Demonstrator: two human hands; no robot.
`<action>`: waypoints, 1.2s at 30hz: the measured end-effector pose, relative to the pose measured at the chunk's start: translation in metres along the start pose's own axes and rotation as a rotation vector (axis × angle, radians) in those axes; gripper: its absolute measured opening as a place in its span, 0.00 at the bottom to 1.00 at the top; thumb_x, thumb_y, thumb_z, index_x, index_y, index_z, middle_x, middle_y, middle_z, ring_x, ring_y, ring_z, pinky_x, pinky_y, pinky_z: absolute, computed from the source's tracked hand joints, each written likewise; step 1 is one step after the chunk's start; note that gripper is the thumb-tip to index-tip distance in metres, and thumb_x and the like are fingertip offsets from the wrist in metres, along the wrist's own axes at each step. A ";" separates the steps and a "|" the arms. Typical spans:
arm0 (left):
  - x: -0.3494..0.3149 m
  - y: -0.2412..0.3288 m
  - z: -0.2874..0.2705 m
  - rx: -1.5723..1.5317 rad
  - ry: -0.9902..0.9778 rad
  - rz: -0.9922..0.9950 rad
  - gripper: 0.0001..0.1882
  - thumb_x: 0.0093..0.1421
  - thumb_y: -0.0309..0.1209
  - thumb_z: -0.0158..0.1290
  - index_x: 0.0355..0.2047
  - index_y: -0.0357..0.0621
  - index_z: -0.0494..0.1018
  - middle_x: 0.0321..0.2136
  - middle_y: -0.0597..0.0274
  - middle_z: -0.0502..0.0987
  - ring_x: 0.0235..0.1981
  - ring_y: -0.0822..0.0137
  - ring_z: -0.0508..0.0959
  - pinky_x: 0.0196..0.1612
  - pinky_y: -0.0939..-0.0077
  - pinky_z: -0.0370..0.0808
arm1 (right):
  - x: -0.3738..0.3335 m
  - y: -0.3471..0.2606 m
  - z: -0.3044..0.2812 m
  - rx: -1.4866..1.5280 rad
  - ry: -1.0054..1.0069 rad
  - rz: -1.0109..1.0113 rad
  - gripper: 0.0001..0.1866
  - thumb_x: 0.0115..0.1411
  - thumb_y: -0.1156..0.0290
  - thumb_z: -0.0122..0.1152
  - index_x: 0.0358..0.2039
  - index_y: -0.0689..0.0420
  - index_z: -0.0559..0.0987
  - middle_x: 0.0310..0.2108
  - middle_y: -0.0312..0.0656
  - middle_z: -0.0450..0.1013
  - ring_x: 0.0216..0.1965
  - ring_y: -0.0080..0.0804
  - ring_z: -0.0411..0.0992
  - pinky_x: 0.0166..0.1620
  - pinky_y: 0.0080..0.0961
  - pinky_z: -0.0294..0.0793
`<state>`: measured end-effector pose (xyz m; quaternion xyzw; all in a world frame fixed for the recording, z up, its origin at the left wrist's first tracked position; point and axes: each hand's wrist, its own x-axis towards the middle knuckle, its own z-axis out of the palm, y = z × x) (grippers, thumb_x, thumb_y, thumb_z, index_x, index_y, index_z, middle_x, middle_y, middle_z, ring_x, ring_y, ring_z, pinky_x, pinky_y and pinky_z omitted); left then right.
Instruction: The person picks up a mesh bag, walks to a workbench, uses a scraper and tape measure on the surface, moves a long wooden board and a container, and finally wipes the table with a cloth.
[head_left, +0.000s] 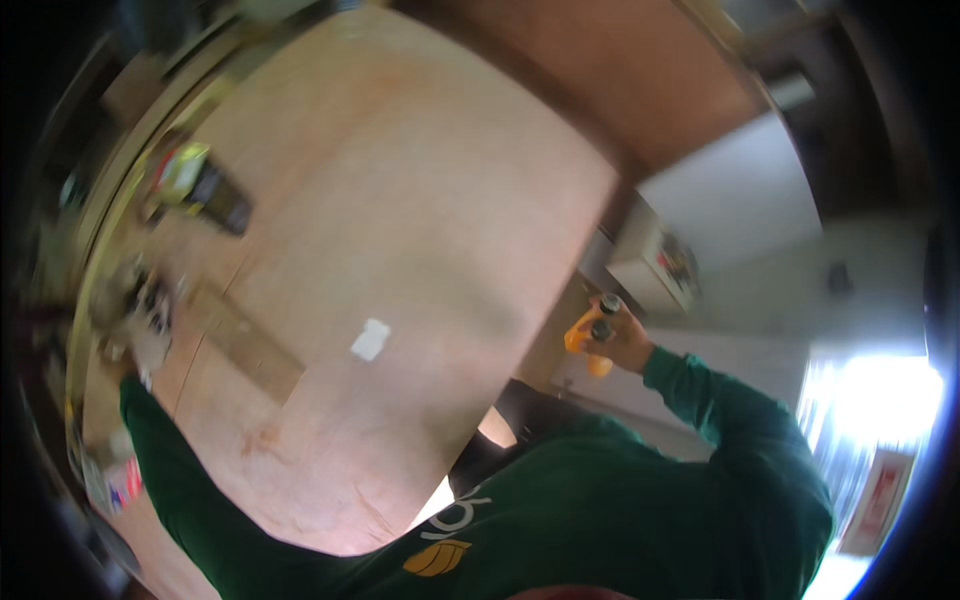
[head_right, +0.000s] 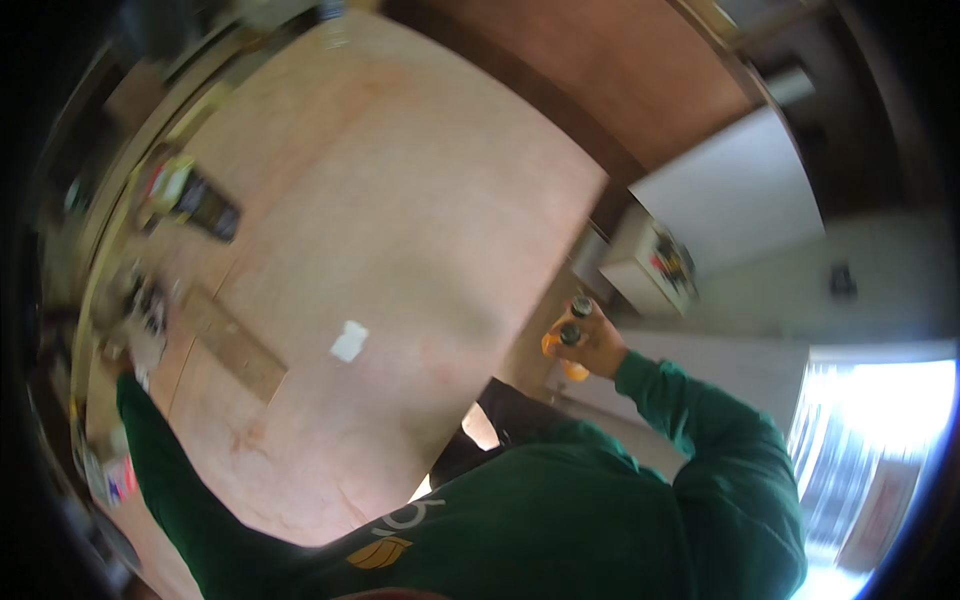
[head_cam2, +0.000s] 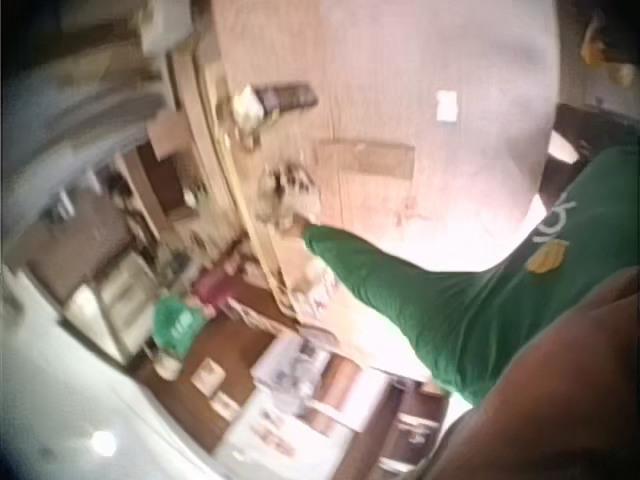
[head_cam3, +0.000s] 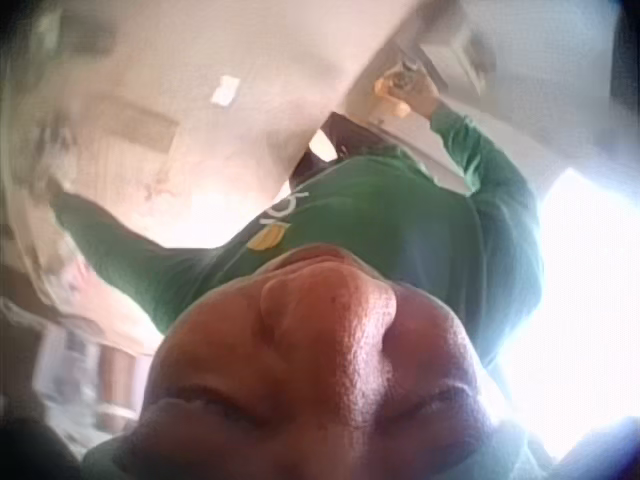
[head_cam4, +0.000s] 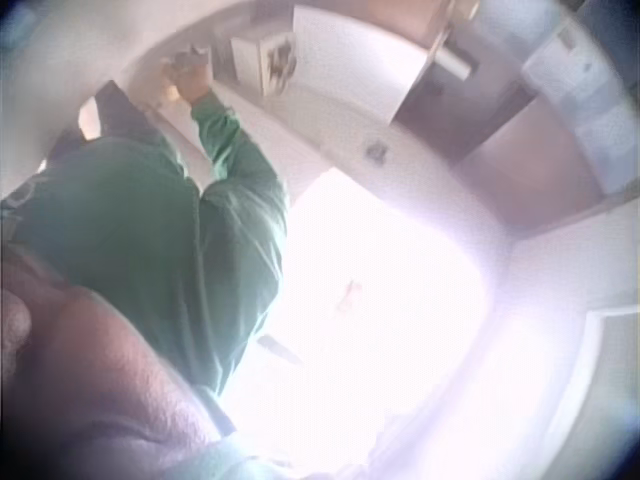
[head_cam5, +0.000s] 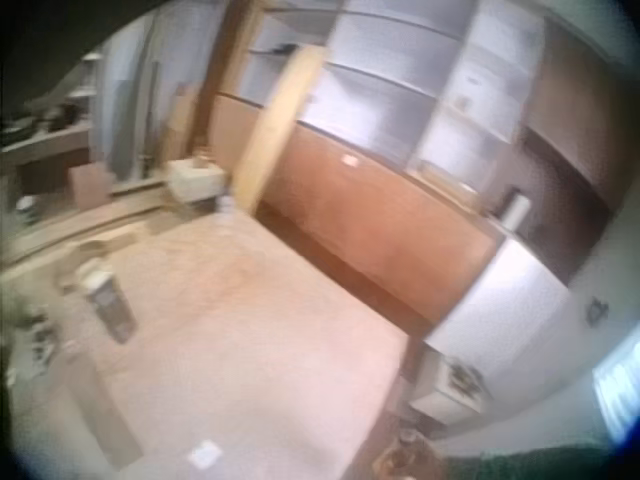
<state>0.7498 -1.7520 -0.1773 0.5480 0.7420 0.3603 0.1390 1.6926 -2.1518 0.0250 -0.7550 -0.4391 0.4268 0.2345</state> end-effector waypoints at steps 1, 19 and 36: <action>0.006 0.007 0.030 0.229 -0.029 0.046 0.36 0.49 0.39 0.62 0.59 0.55 0.63 0.55 0.38 0.66 0.54 0.42 0.70 0.58 0.56 0.67 | -0.014 0.009 -0.001 -0.020 0.036 0.068 0.17 0.45 0.63 0.76 0.36 0.53 0.83 0.53 0.45 0.62 0.54 0.39 0.64 0.56 0.33 0.66; -0.054 0.143 -0.067 0.953 0.119 -0.048 0.34 0.57 0.63 0.42 0.55 0.56 0.71 0.46 0.50 0.77 0.44 0.43 0.77 0.45 0.53 0.73 | -0.057 0.144 -0.039 0.187 0.246 0.374 0.24 0.45 0.54 0.74 0.41 0.51 0.82 0.57 0.44 0.59 0.59 0.41 0.61 0.61 0.34 0.60; -0.341 0.561 -0.026 0.593 0.244 0.311 0.19 0.63 0.44 0.50 0.49 0.51 0.77 0.36 0.52 0.79 0.30 0.55 0.78 0.31 0.56 0.75 | -0.006 0.264 -0.367 0.371 0.926 0.277 0.16 0.55 0.68 0.65 0.38 0.64 0.72 0.37 0.42 0.76 0.36 0.28 0.74 0.42 0.27 0.74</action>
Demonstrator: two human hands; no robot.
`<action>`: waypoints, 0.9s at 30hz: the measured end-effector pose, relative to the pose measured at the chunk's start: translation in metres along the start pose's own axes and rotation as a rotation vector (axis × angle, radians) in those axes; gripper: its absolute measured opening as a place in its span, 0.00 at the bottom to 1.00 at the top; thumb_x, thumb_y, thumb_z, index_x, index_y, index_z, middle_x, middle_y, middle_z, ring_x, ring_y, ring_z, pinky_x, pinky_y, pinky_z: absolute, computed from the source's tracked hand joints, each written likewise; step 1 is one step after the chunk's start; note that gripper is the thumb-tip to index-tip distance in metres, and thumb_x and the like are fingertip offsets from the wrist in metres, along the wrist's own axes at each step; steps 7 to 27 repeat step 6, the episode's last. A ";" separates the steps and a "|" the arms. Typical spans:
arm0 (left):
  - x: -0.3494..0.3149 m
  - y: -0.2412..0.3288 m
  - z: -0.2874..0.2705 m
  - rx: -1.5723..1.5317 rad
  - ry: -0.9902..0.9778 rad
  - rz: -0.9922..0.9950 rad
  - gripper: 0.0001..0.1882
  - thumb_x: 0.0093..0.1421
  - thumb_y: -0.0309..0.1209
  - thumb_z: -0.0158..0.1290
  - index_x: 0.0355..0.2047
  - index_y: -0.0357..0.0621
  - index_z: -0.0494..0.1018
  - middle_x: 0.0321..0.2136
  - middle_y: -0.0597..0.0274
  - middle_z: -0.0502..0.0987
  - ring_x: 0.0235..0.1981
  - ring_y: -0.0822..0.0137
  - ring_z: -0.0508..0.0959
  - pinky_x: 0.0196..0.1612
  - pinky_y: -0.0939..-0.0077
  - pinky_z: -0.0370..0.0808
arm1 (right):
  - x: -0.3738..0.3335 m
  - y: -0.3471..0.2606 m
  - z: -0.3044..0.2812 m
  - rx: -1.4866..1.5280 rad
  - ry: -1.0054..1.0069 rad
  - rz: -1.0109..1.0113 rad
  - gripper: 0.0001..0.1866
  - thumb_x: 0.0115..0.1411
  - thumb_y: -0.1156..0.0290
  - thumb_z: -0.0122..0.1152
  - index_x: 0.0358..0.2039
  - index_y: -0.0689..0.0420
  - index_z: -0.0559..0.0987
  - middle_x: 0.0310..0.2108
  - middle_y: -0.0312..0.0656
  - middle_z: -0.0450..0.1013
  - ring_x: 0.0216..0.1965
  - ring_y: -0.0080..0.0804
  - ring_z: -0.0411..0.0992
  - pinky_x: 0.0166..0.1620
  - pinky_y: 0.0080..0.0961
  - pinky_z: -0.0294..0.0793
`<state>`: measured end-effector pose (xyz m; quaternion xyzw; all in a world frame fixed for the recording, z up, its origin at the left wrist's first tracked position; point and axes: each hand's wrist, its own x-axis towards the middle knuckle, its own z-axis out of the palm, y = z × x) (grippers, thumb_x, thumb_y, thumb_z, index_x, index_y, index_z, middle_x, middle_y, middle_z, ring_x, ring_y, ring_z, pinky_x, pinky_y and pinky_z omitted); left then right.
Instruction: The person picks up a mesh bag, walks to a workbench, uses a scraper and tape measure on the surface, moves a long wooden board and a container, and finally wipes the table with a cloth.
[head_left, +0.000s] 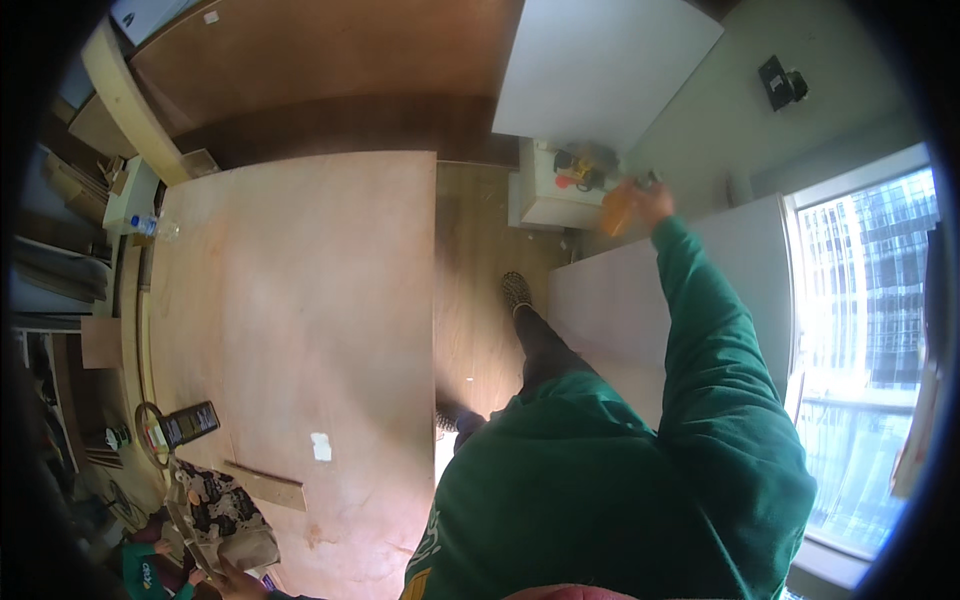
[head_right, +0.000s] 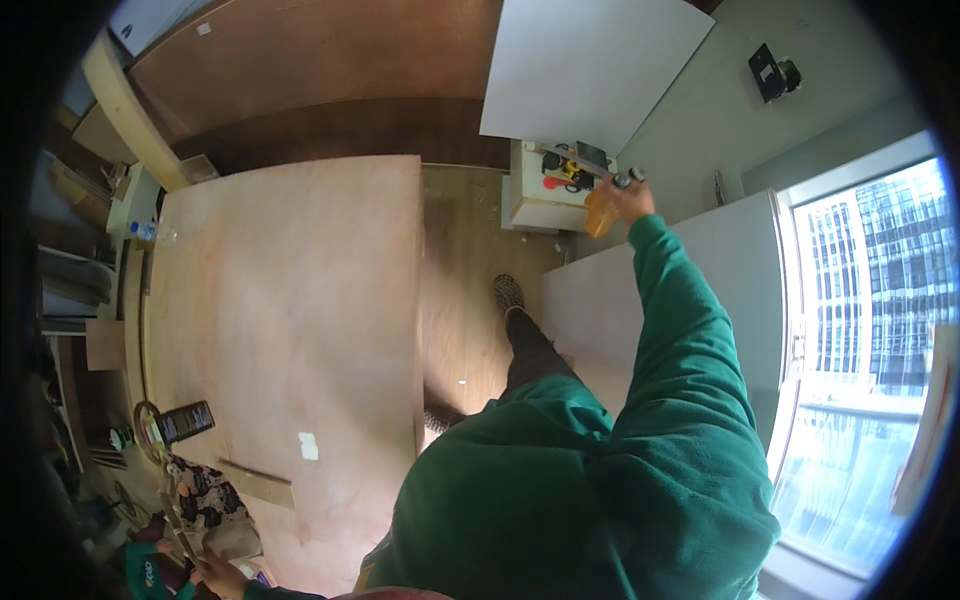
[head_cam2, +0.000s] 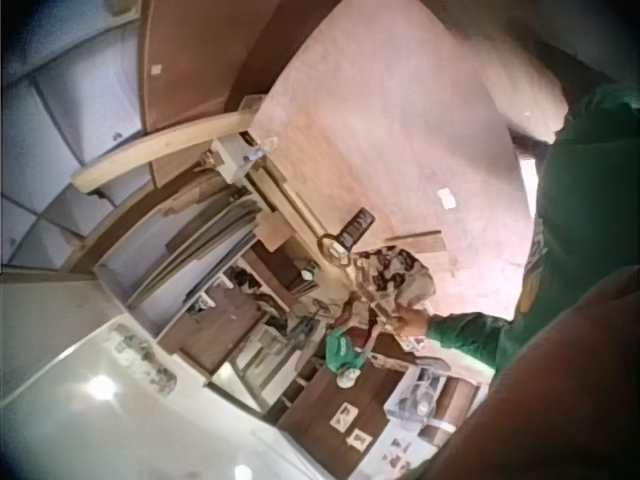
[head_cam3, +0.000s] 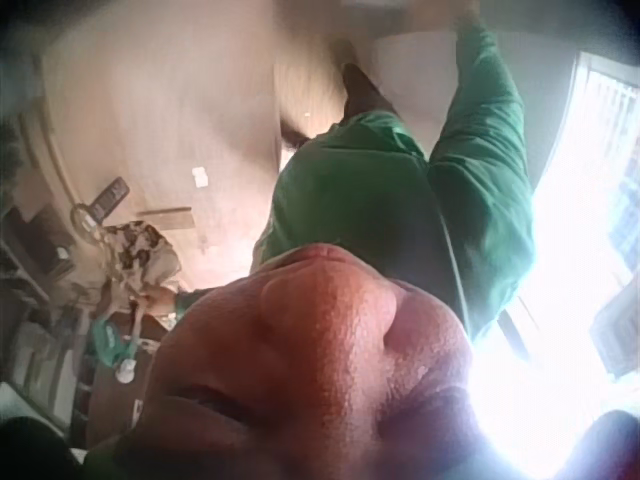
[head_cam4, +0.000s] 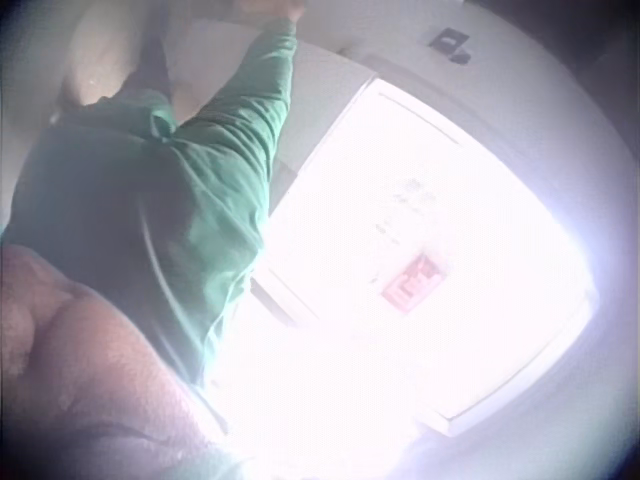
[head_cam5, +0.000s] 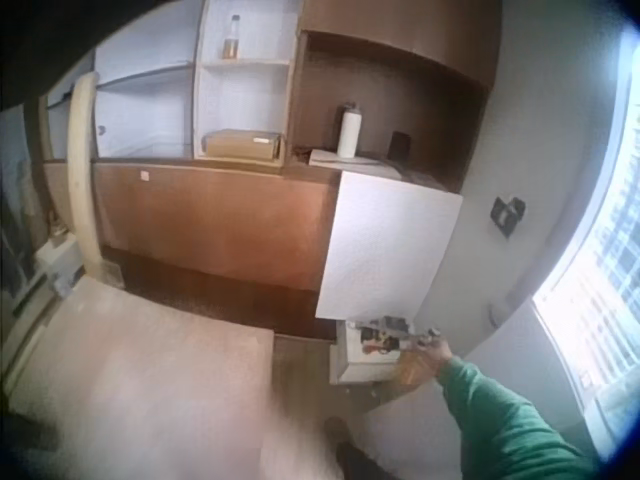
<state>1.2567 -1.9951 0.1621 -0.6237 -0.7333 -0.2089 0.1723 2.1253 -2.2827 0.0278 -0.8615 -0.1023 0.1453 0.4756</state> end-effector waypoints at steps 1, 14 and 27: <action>-0.007 0.024 -0.005 -0.069 -0.015 0.002 0.19 0.61 0.44 0.53 0.50 0.53 0.76 0.38 0.51 0.79 0.32 0.55 0.78 0.32 0.56 0.76 | 0.041 0.001 -0.011 0.041 0.030 0.009 0.14 0.54 0.74 0.66 0.36 0.67 0.71 0.36 0.44 0.76 0.36 0.29 0.76 0.43 0.26 0.76; -0.033 0.087 0.037 -0.126 -0.219 0.091 0.28 0.62 0.38 0.54 0.62 0.51 0.63 0.55 0.50 0.71 0.43 0.52 0.79 0.40 0.63 0.80 | 0.273 0.145 -0.079 0.284 -0.049 -0.018 0.25 0.55 0.74 0.65 0.48 0.68 0.64 0.41 0.47 0.76 0.41 0.36 0.76 0.47 0.29 0.77; -0.033 0.087 0.037 -0.126 -0.219 0.091 0.28 0.62 0.38 0.54 0.62 0.51 0.63 0.55 0.50 0.71 0.43 0.52 0.79 0.40 0.63 0.80 | 0.273 0.145 -0.079 0.284 -0.049 -0.018 0.25 0.55 0.74 0.65 0.48 0.68 0.64 0.41 0.47 0.76 0.41 0.36 0.76 0.47 0.29 0.77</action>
